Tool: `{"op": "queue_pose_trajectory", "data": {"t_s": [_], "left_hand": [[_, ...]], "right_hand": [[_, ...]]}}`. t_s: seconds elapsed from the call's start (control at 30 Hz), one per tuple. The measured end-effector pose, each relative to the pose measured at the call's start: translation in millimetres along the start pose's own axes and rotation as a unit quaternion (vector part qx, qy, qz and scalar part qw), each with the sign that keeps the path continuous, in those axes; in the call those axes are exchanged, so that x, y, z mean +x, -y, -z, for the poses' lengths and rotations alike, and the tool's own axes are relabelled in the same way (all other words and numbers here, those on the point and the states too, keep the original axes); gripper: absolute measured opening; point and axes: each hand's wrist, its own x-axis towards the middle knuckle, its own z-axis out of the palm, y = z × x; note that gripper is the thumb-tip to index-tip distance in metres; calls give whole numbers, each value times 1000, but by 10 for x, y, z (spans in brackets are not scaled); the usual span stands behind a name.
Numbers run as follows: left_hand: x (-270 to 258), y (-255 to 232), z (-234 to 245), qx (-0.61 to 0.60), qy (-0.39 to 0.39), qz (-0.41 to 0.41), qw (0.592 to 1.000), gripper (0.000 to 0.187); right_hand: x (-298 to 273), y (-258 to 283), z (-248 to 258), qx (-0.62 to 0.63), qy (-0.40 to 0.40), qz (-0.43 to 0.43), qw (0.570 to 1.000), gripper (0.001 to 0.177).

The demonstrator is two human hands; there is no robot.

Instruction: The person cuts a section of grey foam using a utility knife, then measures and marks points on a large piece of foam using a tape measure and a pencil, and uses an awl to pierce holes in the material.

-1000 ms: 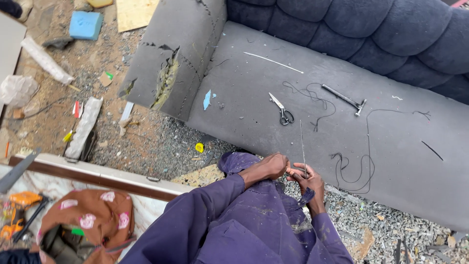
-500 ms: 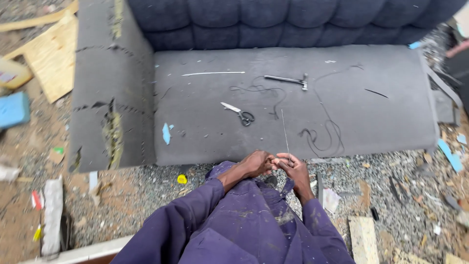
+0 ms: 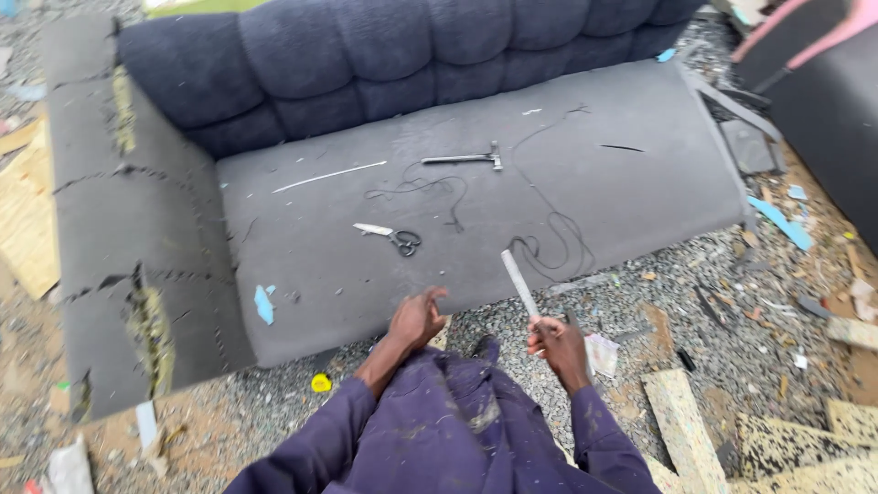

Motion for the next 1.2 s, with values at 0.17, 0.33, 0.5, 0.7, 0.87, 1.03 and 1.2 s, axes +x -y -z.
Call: {"op": "queue_pose_trajectory", "data": {"t_s": [0.17, 0.33, 0.5, 0.7, 0.87, 1.03, 1.2], "left_hand": [[-319, -285, 141, -65, -25, -8, 998, 67], [-222, -221, -35, -1, -42, 35, 998, 24], [-224, -383, -140, -99, -32, 29, 994, 49], [-360, -512, -323, -78, -36, -14, 996, 40], [-374, -320, -496, -137, -84, -52, 986, 52], [-393, -408, -430, -215, -90, -44, 972, 44], [-602, -813, -146, -299, -90, 31, 950, 48]], "right_hand": [[322, -599, 64, -41, 20, 12, 999, 20], [386, -701, -17, -12, 45, 14, 999, 21], [422, -663, 49, -39, 93, 41, 994, 13], [164, -284, 114, -19, 154, 72, 985, 11], [226, -289, -46, -39, 216, 91, 971, 17], [337, -370, -241, -31, 237, 93, 967, 19], [597, -479, -236, -108, 321, 120, 933, 31]]}}
